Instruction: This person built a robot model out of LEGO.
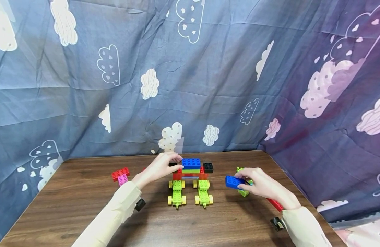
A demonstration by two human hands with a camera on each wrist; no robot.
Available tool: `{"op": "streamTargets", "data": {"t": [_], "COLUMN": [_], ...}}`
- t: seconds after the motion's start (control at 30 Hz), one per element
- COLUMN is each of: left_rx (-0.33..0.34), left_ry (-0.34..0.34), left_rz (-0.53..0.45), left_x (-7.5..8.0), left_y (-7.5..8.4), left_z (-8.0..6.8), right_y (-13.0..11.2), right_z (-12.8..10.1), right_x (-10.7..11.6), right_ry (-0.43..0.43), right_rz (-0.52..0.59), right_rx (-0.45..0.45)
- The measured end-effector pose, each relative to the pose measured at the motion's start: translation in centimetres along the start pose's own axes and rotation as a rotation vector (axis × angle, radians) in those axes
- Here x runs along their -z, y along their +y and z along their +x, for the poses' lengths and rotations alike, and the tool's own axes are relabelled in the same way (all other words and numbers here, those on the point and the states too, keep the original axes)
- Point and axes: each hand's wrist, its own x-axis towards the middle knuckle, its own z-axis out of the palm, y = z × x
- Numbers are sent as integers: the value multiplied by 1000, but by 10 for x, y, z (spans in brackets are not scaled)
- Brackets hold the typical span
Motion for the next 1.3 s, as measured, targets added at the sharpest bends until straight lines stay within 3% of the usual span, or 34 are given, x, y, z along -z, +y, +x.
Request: {"op": "streamTargets", "data": {"t": [0.27, 0.6, 1.07, 1.3], "left_rx": [-4, -5, -17, -24], "left_ry": [-2, 1, 4, 8], "left_rz": [-11, -26, -37, -37], "left_x": [0, 1, -3, -2], "left_y": [-1, -3, -4, -3], "left_z": [0, -1, -2, -1], "right_y": [-4, -11, -23, -30], "right_z": [23, 53, 83, 94], "right_x": [11, 18, 16, 15], "right_ry": [15, 27, -1, 26], "right_rz": [-31, -47, 21, 21], "right_rx": [-21, 15, 35, 74]}}
